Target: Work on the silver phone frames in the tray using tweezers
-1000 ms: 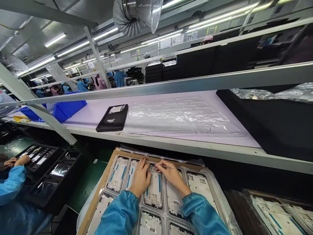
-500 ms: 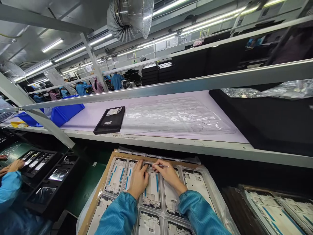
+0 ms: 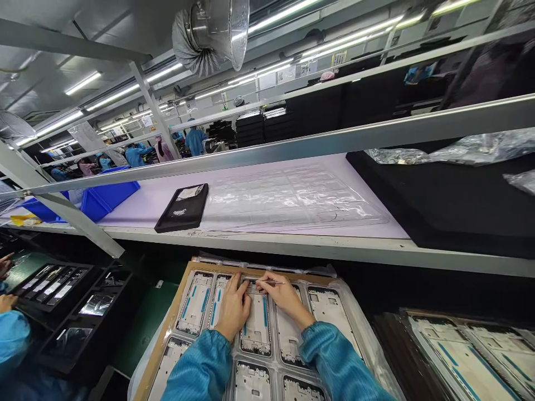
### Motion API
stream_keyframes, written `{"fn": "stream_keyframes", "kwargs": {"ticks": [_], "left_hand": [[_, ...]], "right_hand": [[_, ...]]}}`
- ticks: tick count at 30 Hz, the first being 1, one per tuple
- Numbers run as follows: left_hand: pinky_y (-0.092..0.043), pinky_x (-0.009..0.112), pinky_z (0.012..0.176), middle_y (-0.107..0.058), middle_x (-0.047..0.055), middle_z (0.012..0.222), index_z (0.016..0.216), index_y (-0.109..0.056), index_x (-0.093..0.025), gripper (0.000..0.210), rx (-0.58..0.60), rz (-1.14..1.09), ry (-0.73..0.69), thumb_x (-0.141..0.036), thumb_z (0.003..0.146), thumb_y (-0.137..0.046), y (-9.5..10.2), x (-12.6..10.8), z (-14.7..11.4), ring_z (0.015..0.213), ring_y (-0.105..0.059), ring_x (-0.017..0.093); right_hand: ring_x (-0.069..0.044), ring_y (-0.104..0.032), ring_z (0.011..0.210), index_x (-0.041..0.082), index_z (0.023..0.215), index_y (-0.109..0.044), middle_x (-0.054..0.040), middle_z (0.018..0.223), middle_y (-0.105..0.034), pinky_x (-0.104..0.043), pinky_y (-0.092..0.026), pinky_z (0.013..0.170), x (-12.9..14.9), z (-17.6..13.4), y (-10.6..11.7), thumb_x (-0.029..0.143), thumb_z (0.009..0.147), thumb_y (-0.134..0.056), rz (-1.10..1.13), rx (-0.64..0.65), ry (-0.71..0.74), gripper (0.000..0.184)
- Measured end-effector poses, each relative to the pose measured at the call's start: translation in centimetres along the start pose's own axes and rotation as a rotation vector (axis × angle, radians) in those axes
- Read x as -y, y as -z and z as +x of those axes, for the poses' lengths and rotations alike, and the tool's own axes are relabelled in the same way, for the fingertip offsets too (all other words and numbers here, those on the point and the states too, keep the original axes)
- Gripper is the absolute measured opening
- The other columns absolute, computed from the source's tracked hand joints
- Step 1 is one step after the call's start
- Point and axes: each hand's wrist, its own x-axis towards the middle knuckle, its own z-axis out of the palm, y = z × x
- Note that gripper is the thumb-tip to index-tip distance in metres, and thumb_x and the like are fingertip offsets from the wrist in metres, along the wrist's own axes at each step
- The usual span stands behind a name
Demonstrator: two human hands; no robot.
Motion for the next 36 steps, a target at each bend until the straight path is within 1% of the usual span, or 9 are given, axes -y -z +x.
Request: {"fn": "stream_keyframes", "kwargs": {"ticks": [4,9,15,19,26,30,36], "left_hand": [[-0.047,0.057,0.111,-0.054,0.016,0.146,0.127,-0.067,-0.017,0.043,-0.017,-0.007,0.017,-0.009,0.090,-0.047,-0.35,0.19,-0.06,0.138,-0.050,0.033],[-0.046,0.057,0.111,-0.055,0.017,0.144,0.125,-0.068,-0.017,0.041,-0.014,-0.007,0.030,-0.010,0.090,-0.046,-0.55,0.22,-0.09,0.138,-0.050,0.033],[-0.047,0.056,0.111,-0.056,0.017,0.144,0.127,-0.066,-0.014,0.042,0.008,0.015,0.030,-0.011,0.091,-0.044,-0.17,0.15,-0.02,0.138,-0.050,0.033],[-0.048,0.056,0.110,-0.055,0.019,0.145,0.132,-0.063,-0.011,0.045,0.028,0.023,0.026,-0.011,0.092,-0.043,0.03,0.13,0.04,0.136,-0.051,0.034],[-0.047,0.057,0.110,-0.053,0.018,0.146,0.129,-0.067,-0.015,0.044,0.041,0.050,0.026,-0.012,0.091,-0.045,0.03,0.12,0.04,0.139,-0.049,0.034],[-0.046,0.058,0.110,-0.054,0.019,0.145,0.129,-0.066,-0.015,0.045,0.050,0.077,0.029,-0.012,0.091,-0.044,0.04,-0.01,0.17,0.138,-0.049,0.035],[-0.047,0.057,0.109,-0.053,0.017,0.146,0.130,-0.065,-0.016,0.049,0.083,0.126,0.024,-0.009,0.086,-0.046,0.31,-0.41,0.41,0.136,-0.051,0.035]], "right_hand": [[-0.024,-0.069,0.072,0.020,0.071,-0.065,-0.0064,0.074,-0.071,-0.034,-0.056,0.068,0.09,0.05,-0.11,0.066,0.074,-0.072,0.015,0.001,-0.010,0.047],[-0.023,-0.068,0.070,0.021,0.068,-0.064,-0.0046,0.070,-0.070,-0.033,-0.055,0.067,0.10,0.03,-0.28,0.067,0.074,-0.074,0.002,-0.003,0.001,0.047],[-0.022,-0.067,0.069,0.022,0.068,-0.062,-0.0036,0.069,-0.069,-0.033,-0.054,0.066,0.14,0.03,-0.25,0.068,0.074,-0.073,0.000,-0.008,0.009,0.048],[-0.022,-0.066,0.069,0.021,0.066,-0.061,-0.0036,0.067,-0.069,-0.032,-0.052,0.066,0.39,-0.03,-0.12,0.065,0.074,-0.074,-0.012,-0.009,0.017,0.046],[-0.022,-0.068,0.070,0.021,0.069,-0.062,-0.0042,0.070,-0.070,-0.032,-0.053,0.067,-0.08,0.19,-0.18,0.064,0.075,-0.071,0.001,-0.007,0.015,0.044],[-0.023,-0.068,0.070,0.021,0.068,-0.062,-0.0039,0.070,-0.070,-0.032,-0.053,0.067,-0.40,0.28,-0.22,0.063,0.076,-0.072,-0.001,-0.003,0.018,0.044],[-0.023,-0.067,0.070,0.021,0.069,-0.064,-0.0051,0.070,-0.071,-0.035,-0.054,0.069,-0.46,0.16,-0.05,0.063,0.074,-0.072,0.000,-0.025,0.017,0.043]]}}
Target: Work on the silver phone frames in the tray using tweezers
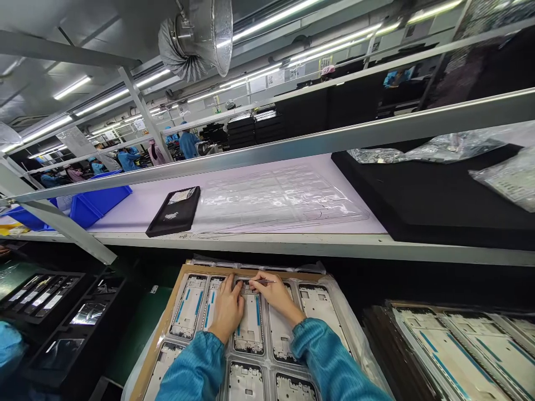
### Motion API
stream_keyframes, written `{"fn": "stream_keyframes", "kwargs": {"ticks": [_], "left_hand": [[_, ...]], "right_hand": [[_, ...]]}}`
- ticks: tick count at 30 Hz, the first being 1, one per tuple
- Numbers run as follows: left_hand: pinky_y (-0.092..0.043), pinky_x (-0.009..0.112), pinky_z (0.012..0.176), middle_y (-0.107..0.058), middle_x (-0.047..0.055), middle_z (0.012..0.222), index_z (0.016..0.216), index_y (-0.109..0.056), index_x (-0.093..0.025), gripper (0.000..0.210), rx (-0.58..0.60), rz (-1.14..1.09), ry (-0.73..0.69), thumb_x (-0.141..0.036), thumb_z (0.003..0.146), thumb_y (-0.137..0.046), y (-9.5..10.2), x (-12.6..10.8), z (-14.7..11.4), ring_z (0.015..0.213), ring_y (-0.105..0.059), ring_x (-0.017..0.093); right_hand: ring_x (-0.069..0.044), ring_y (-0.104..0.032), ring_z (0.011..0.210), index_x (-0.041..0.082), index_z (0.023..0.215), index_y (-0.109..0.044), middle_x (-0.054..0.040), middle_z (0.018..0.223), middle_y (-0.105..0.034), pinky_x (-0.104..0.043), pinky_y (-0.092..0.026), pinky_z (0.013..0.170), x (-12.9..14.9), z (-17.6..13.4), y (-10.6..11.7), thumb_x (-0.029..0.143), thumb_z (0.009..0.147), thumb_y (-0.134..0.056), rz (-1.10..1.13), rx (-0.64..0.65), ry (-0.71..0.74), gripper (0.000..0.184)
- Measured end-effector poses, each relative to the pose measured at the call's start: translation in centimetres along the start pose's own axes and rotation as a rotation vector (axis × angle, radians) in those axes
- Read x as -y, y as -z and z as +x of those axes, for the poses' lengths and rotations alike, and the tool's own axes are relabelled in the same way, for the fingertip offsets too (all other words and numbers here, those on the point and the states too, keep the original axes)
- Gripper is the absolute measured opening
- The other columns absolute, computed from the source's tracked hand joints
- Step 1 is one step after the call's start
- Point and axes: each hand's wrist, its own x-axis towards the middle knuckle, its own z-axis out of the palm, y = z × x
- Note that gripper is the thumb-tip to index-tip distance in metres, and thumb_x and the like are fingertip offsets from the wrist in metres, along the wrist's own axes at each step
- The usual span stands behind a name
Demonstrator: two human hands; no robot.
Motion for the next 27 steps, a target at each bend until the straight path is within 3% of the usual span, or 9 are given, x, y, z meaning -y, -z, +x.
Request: {"fn": "stream_keyframes", "kwargs": {"ticks": [10,17,27], "left_hand": [[-0.049,0.055,0.106,-0.053,0.018,0.145,0.132,-0.064,-0.016,0.050,0.022,0.047,-0.029,-0.008,0.086,-0.045,0.78,-0.32,0.01,0.132,-0.053,0.036],[-0.049,0.053,0.107,-0.054,0.014,0.145,0.133,-0.062,-0.019,0.050,0.018,0.060,-0.037,-0.008,0.088,-0.044,0.42,0.05,-0.21,0.134,-0.052,0.034],[-0.047,0.053,0.108,-0.051,0.017,0.147,0.134,-0.061,-0.017,0.051,0.031,0.064,-0.058,-0.007,0.085,-0.046,0.29,-0.09,0.09,0.134,-0.051,0.035]], "right_hand": [[-0.023,-0.068,0.070,0.021,0.068,-0.063,-0.0056,0.071,-0.071,-0.035,-0.056,0.067,0.40,-0.17,0.11,0.066,0.072,-0.075,0.028,0.001,-0.010,0.047],[-0.023,-0.068,0.068,0.021,0.068,-0.063,-0.0049,0.071,-0.071,-0.034,-0.057,0.067,0.56,-0.21,0.25,0.067,0.071,-0.075,0.039,0.009,-0.014,0.048],[-0.024,-0.068,0.070,0.021,0.069,-0.064,-0.0053,0.071,-0.070,-0.035,-0.056,0.067,0.73,-0.34,0.30,0.066,0.071,-0.075,0.026,-0.011,-0.025,0.047]]}}
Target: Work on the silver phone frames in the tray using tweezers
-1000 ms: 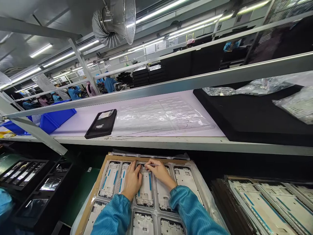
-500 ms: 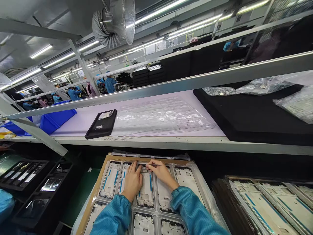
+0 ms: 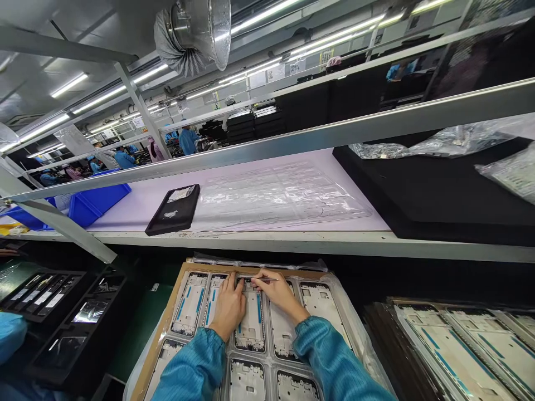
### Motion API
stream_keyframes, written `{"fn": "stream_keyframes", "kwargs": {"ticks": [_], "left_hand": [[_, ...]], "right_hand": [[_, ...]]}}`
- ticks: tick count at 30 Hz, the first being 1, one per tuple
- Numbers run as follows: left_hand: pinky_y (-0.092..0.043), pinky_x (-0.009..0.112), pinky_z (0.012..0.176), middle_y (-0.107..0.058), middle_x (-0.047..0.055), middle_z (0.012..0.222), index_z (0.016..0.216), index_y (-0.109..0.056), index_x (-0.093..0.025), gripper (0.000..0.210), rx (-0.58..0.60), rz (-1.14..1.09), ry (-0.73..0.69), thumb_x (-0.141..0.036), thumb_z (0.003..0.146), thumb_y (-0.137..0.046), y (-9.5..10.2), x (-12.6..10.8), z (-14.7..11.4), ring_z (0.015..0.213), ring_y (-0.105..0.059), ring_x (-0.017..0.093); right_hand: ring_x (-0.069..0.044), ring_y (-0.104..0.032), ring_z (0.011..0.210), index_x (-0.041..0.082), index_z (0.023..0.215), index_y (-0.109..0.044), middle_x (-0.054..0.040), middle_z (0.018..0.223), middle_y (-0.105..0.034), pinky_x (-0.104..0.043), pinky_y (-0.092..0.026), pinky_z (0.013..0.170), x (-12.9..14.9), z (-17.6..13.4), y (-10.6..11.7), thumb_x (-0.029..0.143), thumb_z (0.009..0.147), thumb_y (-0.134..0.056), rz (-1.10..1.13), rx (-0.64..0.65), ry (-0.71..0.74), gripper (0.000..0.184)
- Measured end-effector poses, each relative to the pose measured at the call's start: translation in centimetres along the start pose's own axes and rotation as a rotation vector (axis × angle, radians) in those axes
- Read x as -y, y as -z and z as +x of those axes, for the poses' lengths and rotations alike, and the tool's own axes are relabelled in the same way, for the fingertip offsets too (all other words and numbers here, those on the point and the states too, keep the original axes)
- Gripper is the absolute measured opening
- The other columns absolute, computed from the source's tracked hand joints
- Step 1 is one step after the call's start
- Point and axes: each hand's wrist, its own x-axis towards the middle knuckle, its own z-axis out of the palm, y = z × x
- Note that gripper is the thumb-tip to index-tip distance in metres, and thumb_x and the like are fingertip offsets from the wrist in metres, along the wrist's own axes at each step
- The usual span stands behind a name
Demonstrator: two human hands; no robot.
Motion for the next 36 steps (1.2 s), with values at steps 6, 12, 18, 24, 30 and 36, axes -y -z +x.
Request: {"fn": "stream_keyframes", "kwargs": {"ticks": [6,12,18,24,30,36], "left_hand": [[-0.048,0.054,0.107,-0.053,0.017,0.146,0.132,-0.062,-0.017,0.050,-0.016,-0.002,0.004,-0.007,0.086,-0.045,-0.09,0.00,-0.07,0.134,-0.051,0.035],[-0.049,0.055,0.107,-0.052,0.017,0.147,0.130,-0.063,-0.015,0.049,-0.047,-0.015,0.012,-0.006,0.086,-0.045,-0.52,0.06,-0.11,0.133,-0.052,0.035],[-0.051,0.054,0.106,-0.053,0.016,0.146,0.130,-0.064,-0.016,0.049,-0.067,-0.014,0.008,-0.007,0.085,-0.046,-0.67,0.15,-0.15,0.132,-0.053,0.035],[-0.051,0.054,0.106,-0.054,0.016,0.146,0.130,-0.064,-0.017,0.049,-0.084,-0.005,-0.001,-0.006,0.086,-0.045,-0.66,0.15,-0.25,0.133,-0.053,0.034],[-0.052,0.053,0.105,-0.056,0.018,0.143,0.129,-0.065,-0.014,0.048,-0.093,-0.001,-0.006,-0.006,0.086,-0.044,-0.39,0.00,-0.20,0.131,-0.055,0.034],[-0.053,0.054,0.104,-0.057,0.020,0.141,0.127,-0.066,-0.012,0.045,-0.098,-0.011,-0.011,-0.007,0.088,-0.043,-0.14,-0.02,-0.17,0.131,-0.055,0.035]], "right_hand": [[-0.023,-0.067,0.068,0.021,0.068,-0.063,-0.0045,0.069,-0.069,-0.035,-0.056,0.066,0.19,-0.06,-0.04,0.068,0.070,-0.075,-0.011,0.005,0.007,0.048],[-0.023,-0.067,0.066,0.021,0.066,-0.062,-0.0049,0.068,-0.070,-0.034,-0.055,0.065,0.24,0.13,0.07,0.068,0.071,-0.075,-0.023,0.013,0.011,0.049],[-0.023,-0.066,0.066,0.020,0.068,-0.061,-0.0051,0.068,-0.068,-0.033,-0.054,0.065,-0.06,0.13,0.16,0.067,0.071,-0.074,-0.025,0.022,0.015,0.049],[-0.023,-0.066,0.070,0.021,0.071,-0.062,-0.0049,0.070,-0.068,-0.034,-0.054,0.068,-0.36,0.10,0.17,0.067,0.072,-0.074,-0.015,0.025,0.005,0.047],[-0.022,-0.066,0.068,0.021,0.069,-0.062,-0.0049,0.069,-0.068,-0.033,-0.054,0.066,-0.14,0.11,0.11,0.067,0.072,-0.073,-0.034,0.026,0.012,0.048],[-0.023,-0.067,0.069,0.021,0.070,-0.062,-0.0057,0.070,-0.070,-0.033,-0.055,0.066,-0.20,0.20,0.10,0.066,0.076,-0.068,-0.068,0.039,0.031,0.046]]}}
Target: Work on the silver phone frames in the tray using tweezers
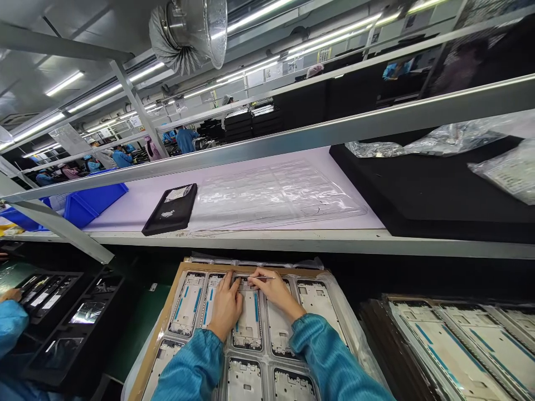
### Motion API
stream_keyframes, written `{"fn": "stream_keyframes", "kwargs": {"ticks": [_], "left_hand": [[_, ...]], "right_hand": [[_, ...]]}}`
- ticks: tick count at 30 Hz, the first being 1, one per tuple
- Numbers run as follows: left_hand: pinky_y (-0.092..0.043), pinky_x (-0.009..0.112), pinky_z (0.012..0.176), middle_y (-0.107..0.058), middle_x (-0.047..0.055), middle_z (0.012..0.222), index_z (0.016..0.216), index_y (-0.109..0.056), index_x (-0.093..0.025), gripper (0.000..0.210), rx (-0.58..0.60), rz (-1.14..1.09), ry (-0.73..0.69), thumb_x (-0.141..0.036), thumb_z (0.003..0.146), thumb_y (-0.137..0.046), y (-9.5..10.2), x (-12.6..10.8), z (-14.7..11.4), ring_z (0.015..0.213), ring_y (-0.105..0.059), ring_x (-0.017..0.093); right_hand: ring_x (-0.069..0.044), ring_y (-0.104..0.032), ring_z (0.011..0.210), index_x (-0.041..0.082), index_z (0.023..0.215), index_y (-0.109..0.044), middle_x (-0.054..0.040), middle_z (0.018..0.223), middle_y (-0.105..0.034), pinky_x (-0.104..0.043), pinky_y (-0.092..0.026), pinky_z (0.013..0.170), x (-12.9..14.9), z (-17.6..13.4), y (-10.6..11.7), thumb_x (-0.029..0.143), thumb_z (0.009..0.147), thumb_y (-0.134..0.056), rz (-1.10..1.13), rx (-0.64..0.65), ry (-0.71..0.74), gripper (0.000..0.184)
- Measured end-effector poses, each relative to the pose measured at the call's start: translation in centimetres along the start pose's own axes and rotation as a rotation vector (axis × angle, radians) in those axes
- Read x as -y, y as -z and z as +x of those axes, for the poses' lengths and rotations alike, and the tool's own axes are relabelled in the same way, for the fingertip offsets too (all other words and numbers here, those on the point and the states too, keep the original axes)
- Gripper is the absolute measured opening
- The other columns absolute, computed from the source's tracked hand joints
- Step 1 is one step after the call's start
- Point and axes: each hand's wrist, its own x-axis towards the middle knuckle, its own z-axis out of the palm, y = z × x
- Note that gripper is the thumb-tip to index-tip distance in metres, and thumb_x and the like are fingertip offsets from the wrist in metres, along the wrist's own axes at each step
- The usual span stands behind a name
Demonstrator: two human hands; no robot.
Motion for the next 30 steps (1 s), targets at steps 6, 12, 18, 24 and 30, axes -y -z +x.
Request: {"fn": "stream_keyframes", "kwargs": {"ticks": [6,12,18,24,30], "left_hand": [[-0.053,0.053,0.104,-0.056,0.019,0.143,0.128,-0.066,-0.014,0.046,0.013,0.007,-0.001,-0.007,0.088,-0.045,0.3,0.0,0.0,0.131,-0.055,0.034],[-0.052,0.052,0.104,-0.056,0.017,0.144,0.128,-0.066,-0.016,0.047,0.032,0.026,-0.006,-0.006,0.086,-0.046,0.8,-0.3,0.2,0.129,-0.056,0.033],[-0.052,0.052,0.104,-0.056,0.017,0.144,0.129,-0.065,-0.016,0.049,0.048,0.048,-0.009,-0.005,0.085,-0.047,1.2,-0.5,0.4,0.128,-0.057,0.033],[-0.051,0.051,0.105,-0.055,0.015,0.145,0.130,-0.065,-0.018,0.050,0.050,0.059,-0.012,-0.005,0.086,-0.046,1.2,-0.4,0.3,0.131,-0.055,0.032],[-0.051,0.053,0.104,-0.055,0.016,0.145,0.130,-0.065,-0.018,0.050,0.049,0.057,-0.012,-0.006,0.086,-0.045,0.9,-0.1,0.1,0.131,-0.055,0.033]], "right_hand": [[-0.022,-0.066,0.067,0.022,0.070,-0.060,-0.0039,0.069,-0.070,-0.032,-0.052,0.065,-0.1,0.1,0.3,0.060,0.083,-0.063,-0.093,0.011,0.066,0.040],[-0.019,-0.057,0.061,0.023,0.070,-0.063,-0.0005,0.063,-0.064,-0.030,-0.041,0.061,-0.3,-0.1,0.4,0.050,0.087,-0.061,-0.238,-0.039,0.161,0.032],[-0.020,-0.059,0.064,0.022,0.072,-0.064,-0.0012,0.067,-0.067,-0.030,-0.041,0.063,-0.3,-0.2,0.5,0.049,0.090,-0.058,-0.267,-0.036,0.186,0.033],[-0.020,-0.061,0.064,0.022,0.070,-0.063,-0.0018,0.066,-0.067,-0.030,-0.042,0.063,-0.5,0.0,0.6,0.052,0.089,-0.058,-0.253,-0.019,0.171,0.036],[-0.020,-0.060,0.065,0.022,0.071,-0.064,-0.0024,0.067,-0.068,-0.031,-0.042,0.063,-0.4,0.2,0.7,0.056,0.090,-0.057,-0.266,0.001,0.157,0.040]]}}
